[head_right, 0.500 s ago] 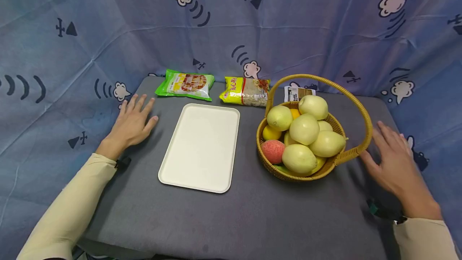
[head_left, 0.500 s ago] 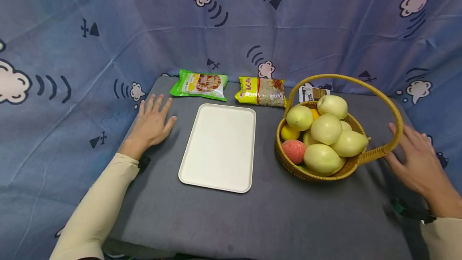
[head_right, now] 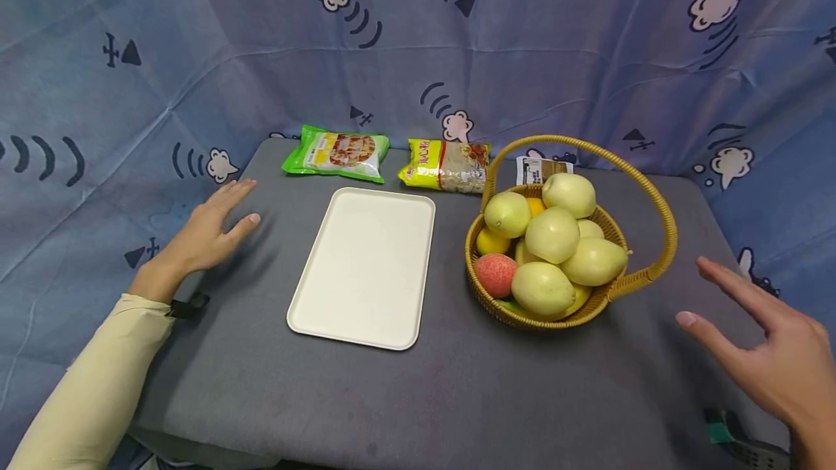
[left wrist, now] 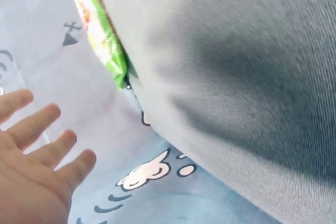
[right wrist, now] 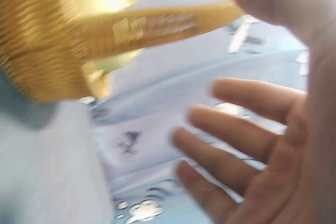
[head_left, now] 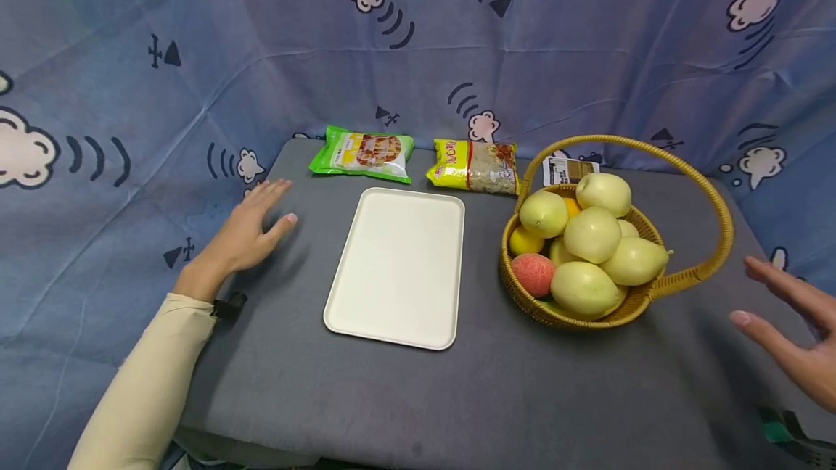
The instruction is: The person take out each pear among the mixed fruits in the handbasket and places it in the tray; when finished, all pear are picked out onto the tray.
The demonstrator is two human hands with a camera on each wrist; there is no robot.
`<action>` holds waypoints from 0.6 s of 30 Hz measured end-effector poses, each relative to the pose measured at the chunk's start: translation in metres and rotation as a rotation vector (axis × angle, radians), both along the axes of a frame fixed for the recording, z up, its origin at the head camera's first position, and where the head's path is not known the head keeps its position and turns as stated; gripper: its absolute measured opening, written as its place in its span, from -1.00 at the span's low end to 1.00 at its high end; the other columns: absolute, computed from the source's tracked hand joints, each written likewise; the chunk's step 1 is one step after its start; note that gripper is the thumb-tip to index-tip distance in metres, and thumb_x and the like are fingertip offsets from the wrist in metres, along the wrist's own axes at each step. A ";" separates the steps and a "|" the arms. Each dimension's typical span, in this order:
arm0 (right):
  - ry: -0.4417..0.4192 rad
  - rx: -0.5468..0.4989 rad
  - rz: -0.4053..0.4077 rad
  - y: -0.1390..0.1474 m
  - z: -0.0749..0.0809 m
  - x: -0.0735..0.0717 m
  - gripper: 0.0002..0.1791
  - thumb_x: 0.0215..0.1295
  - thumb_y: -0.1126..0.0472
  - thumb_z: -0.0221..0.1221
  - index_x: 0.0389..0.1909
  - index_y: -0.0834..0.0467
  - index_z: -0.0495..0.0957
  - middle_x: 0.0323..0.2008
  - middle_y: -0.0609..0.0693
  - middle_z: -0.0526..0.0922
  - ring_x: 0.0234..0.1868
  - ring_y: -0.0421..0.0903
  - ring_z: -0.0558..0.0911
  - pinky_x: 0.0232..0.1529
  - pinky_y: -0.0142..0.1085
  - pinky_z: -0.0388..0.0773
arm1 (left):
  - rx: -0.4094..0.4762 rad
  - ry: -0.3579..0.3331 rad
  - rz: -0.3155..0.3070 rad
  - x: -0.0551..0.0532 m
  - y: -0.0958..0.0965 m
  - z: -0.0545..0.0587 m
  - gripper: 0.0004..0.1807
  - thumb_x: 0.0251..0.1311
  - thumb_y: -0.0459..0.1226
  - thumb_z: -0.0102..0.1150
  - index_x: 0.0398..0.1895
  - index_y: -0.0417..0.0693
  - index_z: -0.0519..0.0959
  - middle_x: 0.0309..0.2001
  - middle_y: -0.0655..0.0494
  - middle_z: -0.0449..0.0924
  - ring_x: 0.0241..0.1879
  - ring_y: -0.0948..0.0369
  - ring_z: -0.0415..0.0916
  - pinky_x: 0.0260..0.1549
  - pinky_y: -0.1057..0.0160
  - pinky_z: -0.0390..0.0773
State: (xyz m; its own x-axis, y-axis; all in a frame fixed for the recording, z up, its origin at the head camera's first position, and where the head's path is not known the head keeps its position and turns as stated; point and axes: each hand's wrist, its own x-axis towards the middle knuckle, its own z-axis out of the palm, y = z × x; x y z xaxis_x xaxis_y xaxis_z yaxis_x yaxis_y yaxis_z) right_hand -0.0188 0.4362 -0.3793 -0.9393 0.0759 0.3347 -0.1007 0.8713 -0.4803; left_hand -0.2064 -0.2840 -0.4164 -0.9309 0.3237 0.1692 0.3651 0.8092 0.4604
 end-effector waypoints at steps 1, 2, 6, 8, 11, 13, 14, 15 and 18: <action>-0.018 -0.013 0.005 -0.001 0.001 0.004 -0.26 0.65 0.33 0.19 0.74 0.23 0.18 0.59 0.57 0.26 0.68 -0.56 0.02 0.73 -0.45 -0.14 | 0.027 0.004 0.003 0.001 -0.001 0.000 -0.24 0.62 -0.02 0.11 0.74 -0.11 0.24 0.69 -0.29 0.22 0.74 -0.29 -0.01 0.63 -0.47 0.02; -0.037 -0.016 0.010 -0.002 0.002 0.008 -0.26 0.66 0.34 0.17 0.74 0.22 0.17 0.57 0.59 0.27 0.59 -0.71 0.00 0.63 -0.62 -0.16 | 0.054 0.007 0.009 0.002 -0.001 0.001 -0.25 0.61 -0.03 0.14 0.74 -0.08 0.27 0.68 -0.28 0.26 0.72 -0.29 0.05 0.62 -0.46 0.07; -0.086 -0.039 0.038 0.002 0.001 0.024 -0.19 0.66 0.35 0.16 0.79 0.05 0.08 0.74 0.03 0.21 0.39 -0.88 0.03 0.39 -0.85 -0.15 | 0.172 0.022 0.016 0.001 0.004 -0.004 -0.30 0.55 -0.08 0.25 0.69 0.01 0.39 0.62 -0.22 0.39 0.62 -0.27 0.30 0.54 -0.39 0.31; -0.082 -0.075 0.063 0.002 0.000 0.029 -0.15 0.63 0.40 0.18 0.79 -0.06 0.09 0.68 -0.33 0.23 0.42 -0.84 0.12 0.36 -0.86 -0.08 | 0.237 0.019 0.007 -0.002 0.010 -0.008 -0.33 0.52 -0.13 0.30 0.65 0.01 0.44 0.59 -0.22 0.44 0.58 -0.26 0.38 0.50 -0.36 0.41; -0.082 -0.137 0.109 -0.004 0.004 0.032 -0.14 0.58 0.46 0.20 0.77 -0.08 0.17 0.49 -0.64 0.29 0.40 -0.77 0.26 0.35 -0.85 0.04 | 0.337 -0.004 -0.012 -0.007 0.020 -0.016 -0.37 0.50 -0.21 0.33 0.60 -0.02 0.51 0.54 -0.20 0.51 0.55 -0.21 0.43 0.49 -0.28 0.47; -0.079 -0.171 0.150 -0.013 0.007 0.033 -0.16 0.55 0.52 0.21 0.74 0.01 0.24 0.49 -0.57 0.37 0.38 -0.70 0.34 0.36 -0.80 0.12 | 0.389 -0.025 -0.034 -0.012 0.027 -0.020 -0.39 0.50 -0.24 0.33 0.58 -0.06 0.53 0.51 -0.22 0.54 0.53 -0.20 0.45 0.49 -0.27 0.48; -0.082 -0.191 0.169 -0.019 0.010 0.033 -0.18 0.54 0.54 0.20 0.73 0.07 0.26 0.47 -0.56 0.39 0.38 -0.66 0.37 0.37 -0.78 0.14 | 0.409 -0.037 -0.044 -0.015 0.031 -0.022 -0.41 0.51 -0.25 0.33 0.56 -0.07 0.54 0.49 -0.23 0.56 0.52 -0.19 0.46 0.49 -0.26 0.48; -0.081 -0.208 0.183 -0.026 0.013 0.033 -0.18 0.52 0.57 0.21 0.71 0.11 0.28 0.47 -0.54 0.41 0.38 -0.62 0.40 0.37 -0.77 0.17 | 0.426 -0.049 -0.053 -0.017 0.035 -0.023 -0.42 0.51 -0.26 0.32 0.55 -0.09 0.54 0.48 -0.24 0.57 0.51 -0.19 0.47 0.49 -0.26 0.48; -0.060 -0.254 0.232 -0.045 0.021 0.028 -0.18 0.45 0.62 0.23 0.68 0.19 0.32 0.49 -0.43 0.47 0.40 -0.53 0.45 0.37 -0.72 0.26 | 0.443 -0.085 -0.064 -0.026 0.045 -0.028 -0.45 0.52 -0.27 0.32 0.52 -0.12 0.56 0.46 -0.25 0.58 0.49 -0.20 0.49 0.49 -0.26 0.48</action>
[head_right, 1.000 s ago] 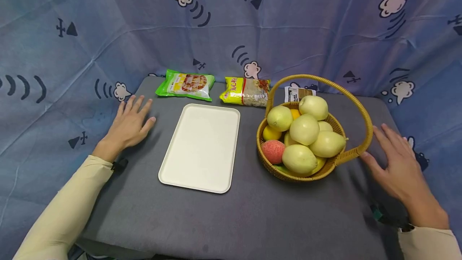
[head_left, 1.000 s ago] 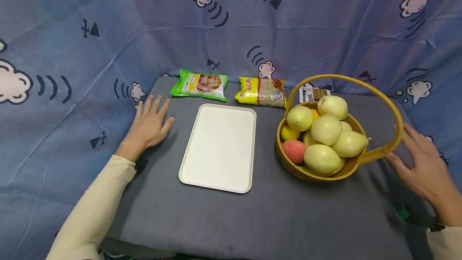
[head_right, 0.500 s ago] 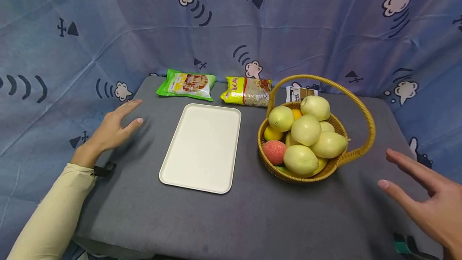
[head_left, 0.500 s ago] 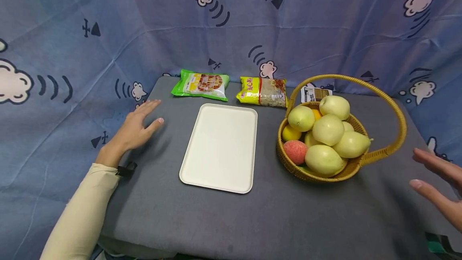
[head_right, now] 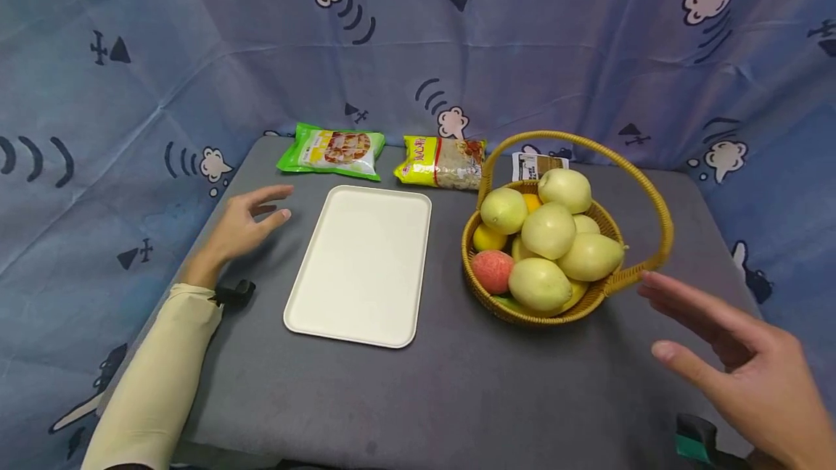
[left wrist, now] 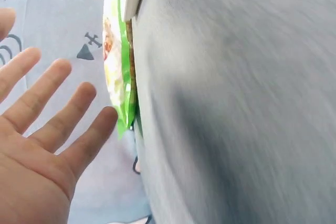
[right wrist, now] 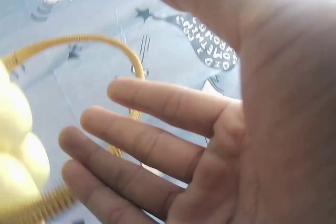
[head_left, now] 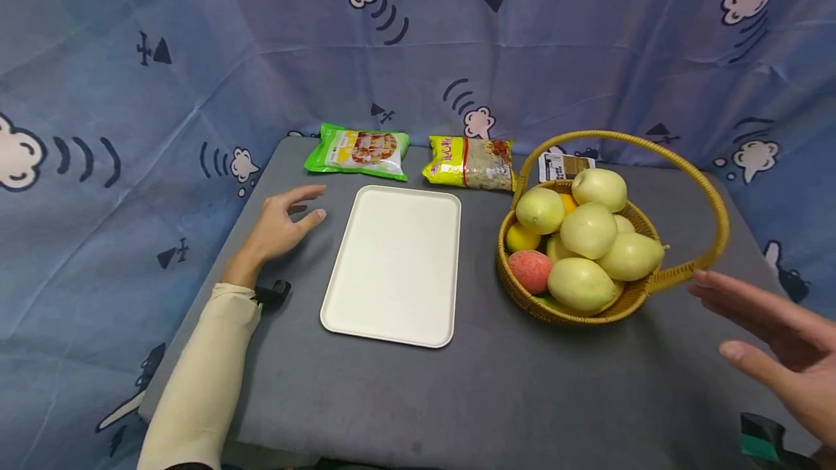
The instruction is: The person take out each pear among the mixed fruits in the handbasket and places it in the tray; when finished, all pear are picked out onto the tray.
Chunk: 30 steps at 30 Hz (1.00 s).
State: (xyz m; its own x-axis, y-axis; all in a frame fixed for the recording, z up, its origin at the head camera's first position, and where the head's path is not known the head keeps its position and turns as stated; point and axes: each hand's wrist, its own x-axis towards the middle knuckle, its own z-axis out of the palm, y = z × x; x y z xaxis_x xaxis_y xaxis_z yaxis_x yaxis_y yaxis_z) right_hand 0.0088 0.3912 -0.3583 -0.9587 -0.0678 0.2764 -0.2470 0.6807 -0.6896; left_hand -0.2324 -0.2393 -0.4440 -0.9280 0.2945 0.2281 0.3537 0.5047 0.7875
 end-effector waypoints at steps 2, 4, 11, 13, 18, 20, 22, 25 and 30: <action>0.012 -0.023 0.028 -0.012 0.007 -0.008 -0.17 0.42 0.65 0.24 0.66 0.20 0.34 0.52 -0.34 0.49 0.42 -0.50 0.48 0.35 -0.70 0.33 | -0.005 -0.028 0.004 -0.006 0.003 -0.003 -0.47 0.52 -0.26 0.32 0.51 -0.13 0.58 0.45 -0.22 0.59 0.49 -0.18 0.50 0.48 -0.24 0.50; 0.008 -0.029 0.049 -0.024 0.014 -0.016 -0.16 0.39 0.65 0.27 0.65 0.20 0.36 0.54 -0.26 0.50 0.42 -0.48 0.51 0.32 -0.68 0.40 | -0.013 -0.060 0.005 -0.012 0.006 -0.006 -0.48 0.53 -0.25 0.31 0.50 -0.15 0.58 0.45 -0.18 0.60 0.48 -0.18 0.50 0.48 -0.23 0.51; -0.061 -0.100 0.043 -0.044 0.017 -0.048 -0.19 0.40 0.56 0.35 0.63 0.14 0.42 0.46 -0.25 0.60 0.30 -0.48 0.65 0.13 -0.67 0.59 | -0.111 -0.147 -0.009 -0.030 0.016 -0.012 -0.47 0.58 -0.22 0.26 0.53 -0.17 0.54 0.48 -0.17 0.57 0.52 -0.17 0.46 0.54 -0.22 0.40; -0.063 -0.118 0.025 -0.047 0.015 -0.058 -0.22 0.40 0.53 0.36 0.61 0.14 0.45 0.40 -0.29 0.63 0.25 -0.49 0.67 0.09 -0.66 0.62 | -0.157 -0.179 -0.022 -0.034 0.020 -0.013 -0.44 0.61 -0.19 0.22 0.59 -0.11 0.49 0.55 -0.15 0.51 0.60 -0.17 0.36 0.59 -0.25 0.31; -0.107 -0.073 -0.089 -0.049 0.010 -0.073 -0.25 0.42 0.26 0.47 0.60 0.00 0.49 0.29 -0.33 0.69 0.15 -0.60 0.66 -0.01 -0.73 0.58 | -0.290 -0.248 -0.084 -0.044 0.031 -0.015 -0.30 0.66 -0.11 0.13 0.75 0.01 0.25 0.72 -0.16 0.20 0.74 -0.21 0.02 0.68 -0.34 0.04; -0.131 -0.027 -0.138 -0.048 0.008 -0.078 -0.21 0.41 0.12 0.51 0.62 -0.09 0.47 0.36 -0.17 0.69 0.12 -0.68 0.59 -0.03 -0.78 0.51 | -0.347 -0.264 -0.109 -0.045 0.034 -0.016 -0.25 0.67 -0.08 0.10 0.80 0.02 0.14 0.76 -0.18 0.09 0.77 -0.26 -0.13 0.70 -0.38 -0.12; -0.154 -0.001 -0.167 -0.048 0.007 -0.083 -0.17 0.40 0.02 0.52 0.64 -0.14 0.44 0.41 0.04 0.67 0.10 -0.72 0.55 -0.04 -0.81 0.47 | -0.397 -0.272 -0.137 -0.046 0.036 -0.017 -0.21 0.67 -0.07 0.08 0.82 0.02 0.07 0.78 -0.20 0.00 0.78 -0.31 -0.26 0.70 -0.41 -0.29; -0.177 0.014 -0.164 -0.047 0.006 -0.091 -0.16 0.40 -0.03 0.51 0.65 -0.12 0.43 0.45 0.30 0.60 0.07 -0.74 0.54 -0.06 -0.81 0.48 | -0.428 -0.287 -0.157 -0.046 0.038 -0.018 -0.20 0.67 -0.06 0.08 0.83 0.03 0.04 0.80 -0.21 -0.09 0.77 -0.35 -0.40 0.67 -0.44 -0.46; -0.224 0.037 -0.142 -0.044 0.005 -0.110 -0.17 0.44 -0.10 0.46 0.64 0.02 0.44 0.44 0.33 0.59 -0.07 -0.78 0.57 -0.16 -0.76 0.52 | -0.434 -0.287 -0.158 -0.045 0.039 -0.020 -0.20 0.68 -0.07 0.08 0.83 0.05 0.04 0.81 -0.22 -0.14 0.78 -0.33 -0.45 0.66 -0.43 -0.51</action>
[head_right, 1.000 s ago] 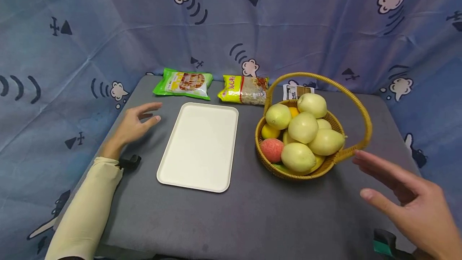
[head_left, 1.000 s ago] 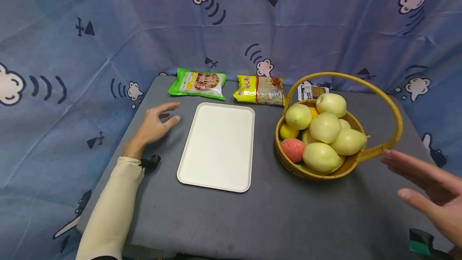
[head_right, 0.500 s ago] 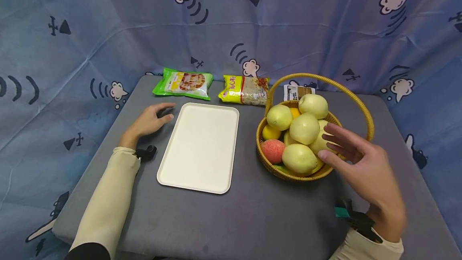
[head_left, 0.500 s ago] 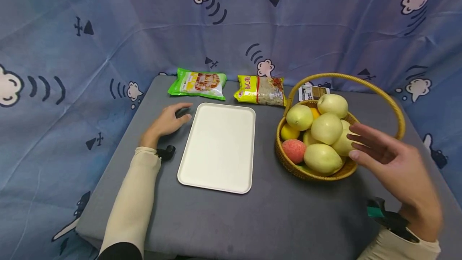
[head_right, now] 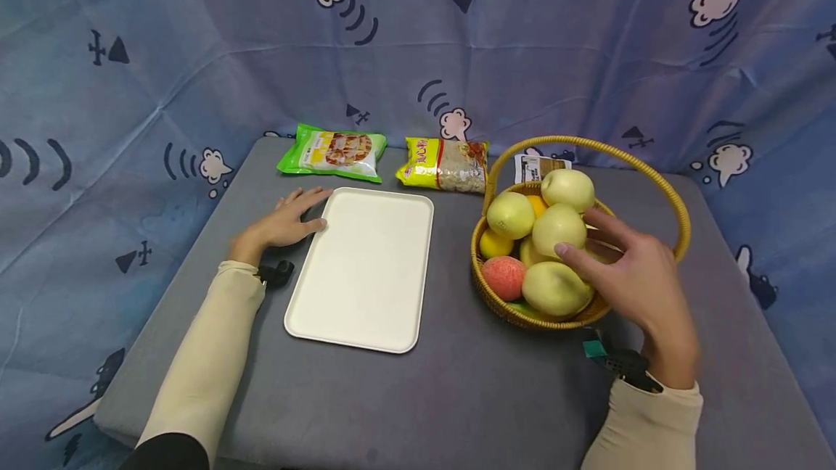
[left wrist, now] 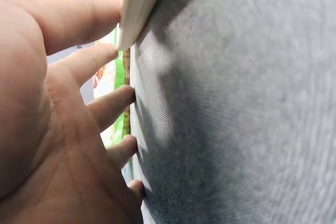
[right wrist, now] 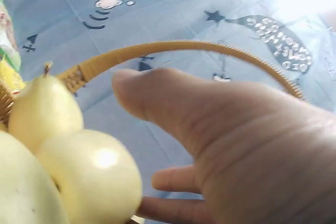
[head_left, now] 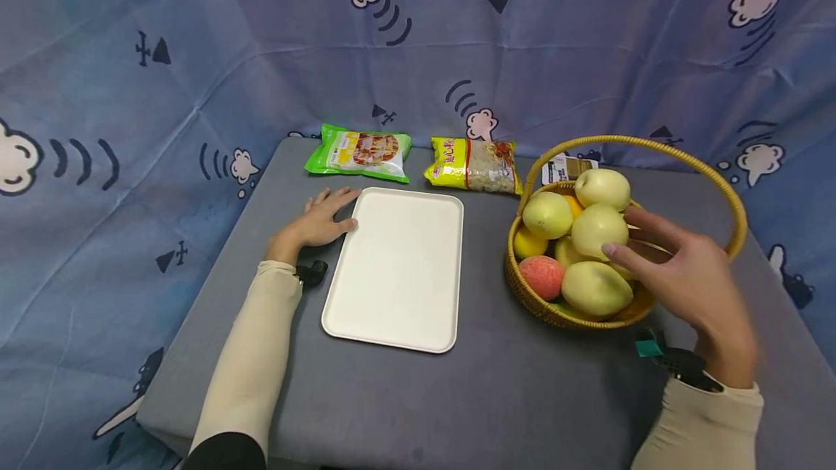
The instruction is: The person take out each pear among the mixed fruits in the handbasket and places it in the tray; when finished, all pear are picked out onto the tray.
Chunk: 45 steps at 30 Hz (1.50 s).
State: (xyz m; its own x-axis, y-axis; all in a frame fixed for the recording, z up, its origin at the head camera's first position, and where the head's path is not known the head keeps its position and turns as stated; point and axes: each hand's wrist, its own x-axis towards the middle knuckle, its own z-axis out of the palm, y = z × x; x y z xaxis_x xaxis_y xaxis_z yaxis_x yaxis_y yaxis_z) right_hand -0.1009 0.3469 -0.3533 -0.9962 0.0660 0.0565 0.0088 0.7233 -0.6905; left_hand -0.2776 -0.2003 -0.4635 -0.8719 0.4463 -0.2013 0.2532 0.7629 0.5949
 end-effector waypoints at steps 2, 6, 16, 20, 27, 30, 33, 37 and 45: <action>-0.032 0.019 0.005 0.003 0.002 -0.009 -0.15 0.46 -0.16 0.43 0.65 0.04 0.42 0.45 0.34 0.58 -0.10 -0.78 0.55 -0.19 -0.75 0.51 | 0.004 0.000 0.003 0.000 -0.001 0.000 -0.20 0.68 -0.05 0.07 0.83 0.07 0.04 0.81 -0.20 -0.15 0.78 -0.32 -0.46 0.67 -0.41 -0.52; -0.110 0.077 0.029 0.012 0.007 -0.025 -0.12 0.49 -0.26 0.35 0.67 0.07 0.39 0.43 0.34 0.60 -0.11 -0.73 0.49 -0.21 -0.71 0.47 | 0.014 -0.008 0.007 0.000 -0.004 -0.001 -0.20 0.69 -0.03 0.07 0.83 0.11 0.03 0.82 -0.19 -0.17 0.78 -0.29 -0.49 0.68 -0.37 -0.55; -0.214 0.281 0.115 0.018 0.015 -0.040 0.01 0.39 -0.38 0.38 0.60 0.24 0.44 0.24 0.43 0.69 0.13 0.23 0.70 -0.23 -0.33 0.60 | 0.061 -0.041 -0.009 0.000 -0.006 -0.005 -0.19 0.67 -0.02 0.08 0.84 0.23 0.02 0.83 -0.14 -0.24 0.78 -0.25 -0.58 0.66 -0.36 -0.63; -0.218 0.317 0.142 0.013 0.015 -0.039 0.04 0.38 -0.37 0.40 0.59 0.29 0.42 0.21 0.46 0.69 0.15 0.37 0.69 -0.20 -0.22 0.63 | 0.098 -0.056 -0.022 0.002 -0.006 -0.007 -0.19 0.66 0.00 0.09 0.84 0.25 0.03 0.83 -0.16 -0.26 0.78 -0.27 -0.61 0.64 -0.36 -0.68; -0.176 0.342 0.196 0.004 0.017 -0.039 -0.03 0.40 -0.33 0.41 0.56 0.26 0.42 0.26 0.44 0.67 0.19 0.38 0.70 0.00 0.10 0.66 | 0.147 -0.048 -0.018 0.002 -0.011 -0.008 -0.18 0.64 0.08 0.11 0.83 0.31 0.04 0.83 -0.16 -0.26 0.76 -0.28 -0.65 0.60 -0.39 -0.74; -0.141 0.324 0.187 0.004 0.018 -0.038 -0.04 0.40 -0.27 0.44 0.56 0.27 0.42 0.24 0.46 0.68 0.18 0.41 0.70 -0.06 0.00 0.67 | 0.131 -0.051 -0.009 0.001 -0.008 -0.006 -0.19 0.66 0.04 0.09 0.83 0.27 0.04 0.83 -0.15 -0.26 0.77 -0.27 -0.64 0.62 -0.37 -0.72; -0.107 0.296 0.162 0.004 0.022 -0.034 -0.03 0.38 -0.22 0.47 0.60 0.26 0.41 0.26 0.49 0.65 0.18 0.44 0.69 -0.16 -0.26 0.61 | 0.106 -0.061 0.001 0.001 -0.007 -0.004 -0.20 0.67 -0.03 0.08 0.84 0.22 0.03 0.83 -0.15 -0.26 0.77 -0.26 -0.63 0.63 -0.36 -0.70; -0.041 0.244 0.118 0.002 0.029 -0.024 -0.07 0.35 -0.14 0.52 0.60 0.22 0.44 0.30 0.47 0.62 0.09 0.03 0.78 -0.29 -0.61 0.50 | 0.085 -0.063 0.006 0.002 -0.006 -0.002 -0.21 0.68 -0.08 0.07 0.84 0.19 0.02 0.83 -0.13 -0.26 0.78 -0.24 -0.63 0.64 -0.35 -0.69; 0.042 0.100 0.109 -0.013 0.042 -0.001 -0.14 0.33 0.09 0.57 0.60 0.06 0.43 0.45 0.19 0.51 0.27 -0.05 0.69 -0.13 -0.86 0.42 | 0.082 -0.065 0.014 -0.001 -0.006 -0.006 -0.21 0.68 -0.07 0.06 0.84 0.22 0.02 0.83 -0.10 -0.26 0.78 -0.21 -0.63 0.64 -0.33 -0.70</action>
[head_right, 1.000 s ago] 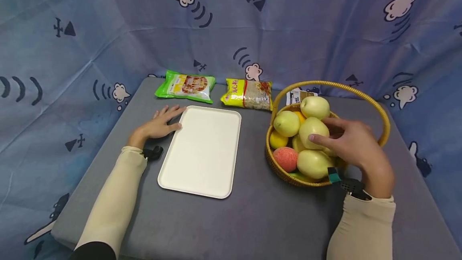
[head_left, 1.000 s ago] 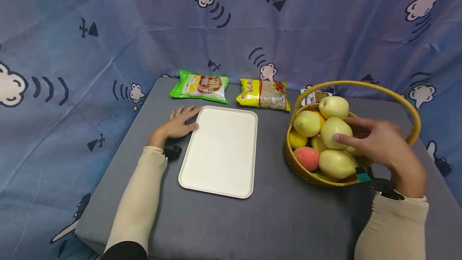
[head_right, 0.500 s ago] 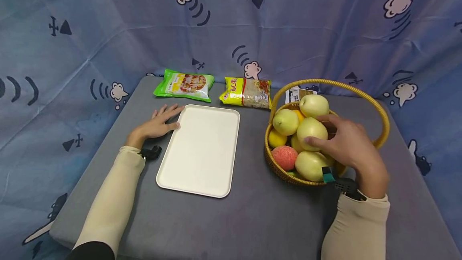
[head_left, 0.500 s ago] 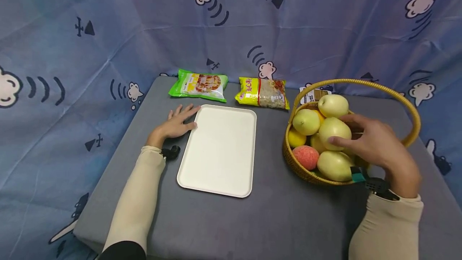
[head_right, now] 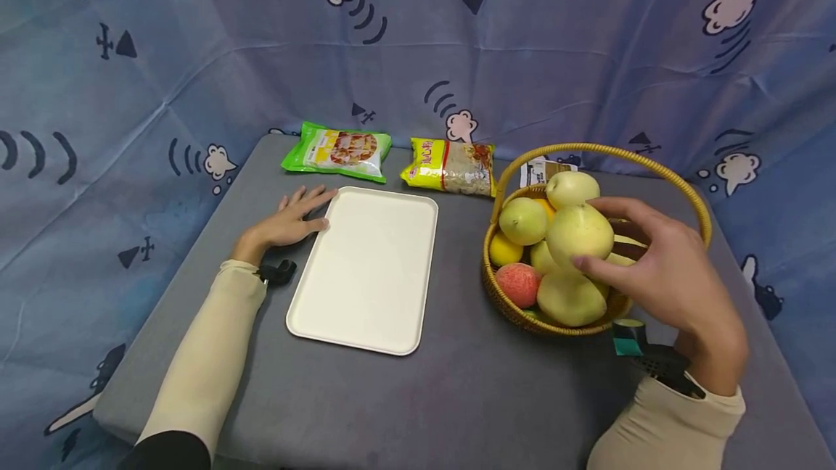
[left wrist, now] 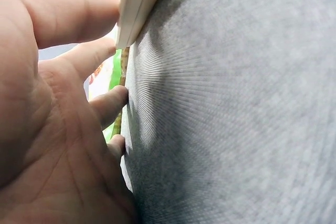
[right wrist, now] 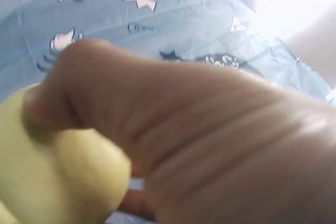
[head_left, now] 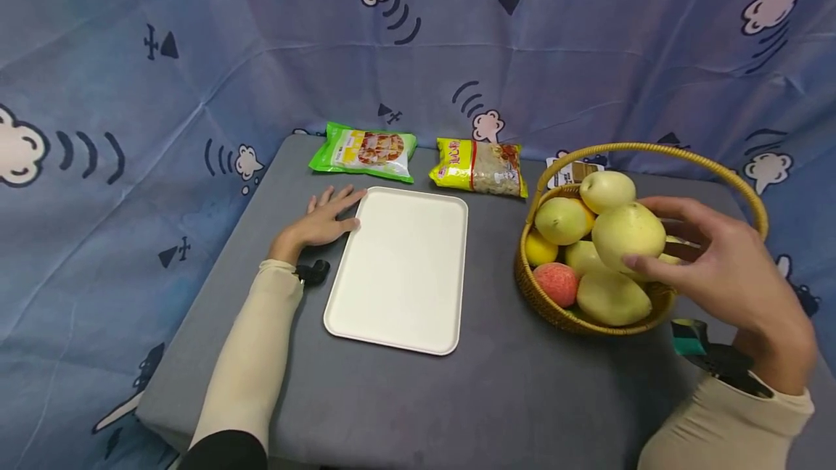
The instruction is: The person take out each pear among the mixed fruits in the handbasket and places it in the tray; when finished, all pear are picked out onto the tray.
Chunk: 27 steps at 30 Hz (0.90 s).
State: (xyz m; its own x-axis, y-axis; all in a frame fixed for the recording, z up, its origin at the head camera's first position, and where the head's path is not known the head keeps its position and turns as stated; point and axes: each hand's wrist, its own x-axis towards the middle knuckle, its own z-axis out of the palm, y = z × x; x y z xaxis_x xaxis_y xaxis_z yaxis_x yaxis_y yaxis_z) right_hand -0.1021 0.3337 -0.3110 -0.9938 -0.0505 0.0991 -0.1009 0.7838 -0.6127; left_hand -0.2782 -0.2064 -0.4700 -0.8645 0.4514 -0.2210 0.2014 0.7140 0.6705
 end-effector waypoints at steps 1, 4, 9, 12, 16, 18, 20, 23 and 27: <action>0.026 -0.026 0.017 -0.003 0.001 0.000 -0.14 0.32 0.15 0.57 0.60 0.03 0.44 0.44 0.11 0.52 0.25 -0.21 0.67 -0.07 -0.86 0.42 | -0.003 0.002 0.001 0.000 0.001 0.001 -0.21 0.68 -0.07 0.06 0.84 0.21 0.02 0.83 -0.11 -0.26 0.78 -0.22 -0.63 0.64 -0.34 -0.69; 0.106 -0.101 0.081 -0.016 0.005 -0.001 -0.12 0.24 0.31 0.60 0.57 -0.07 0.50 0.37 -0.16 0.56 0.14 -0.60 0.56 0.06 -0.83 0.44 | -0.002 0.006 0.003 0.000 0.001 0.002 -0.21 0.68 -0.07 0.07 0.84 0.20 0.03 0.83 -0.11 -0.26 0.78 -0.23 -0.62 0.64 -0.34 -0.69; 0.183 -0.197 0.191 -0.045 0.012 -0.009 -0.06 0.10 0.47 0.61 0.52 -0.05 0.56 0.36 -0.16 0.62 0.22 -0.36 0.64 0.16 -0.74 0.51 | 0.003 0.008 0.011 0.001 0.001 0.002 -0.22 0.67 -0.05 0.06 0.83 0.24 0.04 0.83 -0.09 -0.24 0.79 -0.20 -0.61 0.65 -0.31 -0.68; 0.194 -0.234 0.230 -0.063 0.013 -0.016 -0.06 0.09 0.47 0.62 0.52 -0.05 0.56 0.37 -0.09 0.62 0.24 -0.28 0.65 0.17 -0.69 0.54 | 0.006 0.009 0.015 0.001 0.001 0.002 -0.22 0.66 -0.05 0.06 0.83 0.25 0.06 0.83 -0.09 -0.22 0.79 -0.20 -0.60 0.66 -0.29 -0.67; 0.193 -0.286 0.273 -0.089 0.009 -0.029 -0.10 0.12 0.44 0.62 0.51 -0.04 0.58 0.35 -0.07 0.62 0.22 -0.25 0.67 0.16 -0.64 0.59 | 0.007 0.012 0.011 0.001 0.001 0.002 -0.22 0.66 -0.05 0.06 0.83 0.24 0.06 0.83 -0.10 -0.22 0.79 -0.21 -0.60 0.66 -0.29 -0.68; 0.196 -0.309 0.297 -0.101 0.006 -0.036 -0.13 0.13 0.43 0.61 0.50 -0.01 0.59 0.33 -0.06 0.64 0.18 -0.24 0.69 0.17 -0.61 0.60 | -0.001 0.016 0.009 0.000 0.000 0.002 -0.22 0.66 -0.06 0.06 0.83 0.25 0.05 0.83 -0.10 -0.23 0.79 -0.20 -0.60 0.66 -0.30 -0.67; 0.200 -0.328 0.321 -0.114 0.003 -0.044 -0.15 0.14 0.42 0.61 0.49 0.04 0.59 0.32 -0.02 0.65 0.16 -0.24 0.71 0.19 -0.58 0.62 | -0.010 0.021 0.010 0.000 0.000 0.001 -0.22 0.66 -0.06 0.06 0.83 0.24 0.05 0.83 -0.11 -0.22 0.79 -0.21 -0.59 0.66 -0.31 -0.67; 0.198 -0.365 0.348 -0.131 -0.004 -0.055 -0.15 0.15 0.39 0.61 0.50 0.06 0.58 0.34 0.00 0.66 0.17 -0.22 0.74 0.22 -0.53 0.64 | -0.027 0.024 0.019 0.001 0.002 0.002 -0.22 0.66 -0.07 0.06 0.83 0.22 0.06 0.83 -0.12 -0.21 0.79 -0.22 -0.57 0.67 -0.32 -0.64; 0.197 -0.442 0.383 -0.153 -0.017 -0.073 -0.16 0.17 0.39 0.59 0.51 0.08 0.57 0.39 0.02 0.63 0.25 -0.11 0.75 0.28 -0.46 0.65 | -0.046 0.027 0.029 0.002 0.004 0.006 -0.22 0.65 -0.08 0.08 0.82 0.20 0.09 0.82 -0.14 -0.17 0.79 -0.25 -0.52 0.68 -0.33 -0.60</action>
State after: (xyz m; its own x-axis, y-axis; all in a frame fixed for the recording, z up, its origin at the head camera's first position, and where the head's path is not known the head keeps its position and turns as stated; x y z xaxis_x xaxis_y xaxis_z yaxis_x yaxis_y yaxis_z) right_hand -0.1755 0.1809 -0.3281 -0.8740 -0.3127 0.3720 -0.4695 0.3452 -0.8127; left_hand -0.2757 -0.2019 -0.4644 -0.8833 0.4157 -0.2169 0.1977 0.7497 0.6315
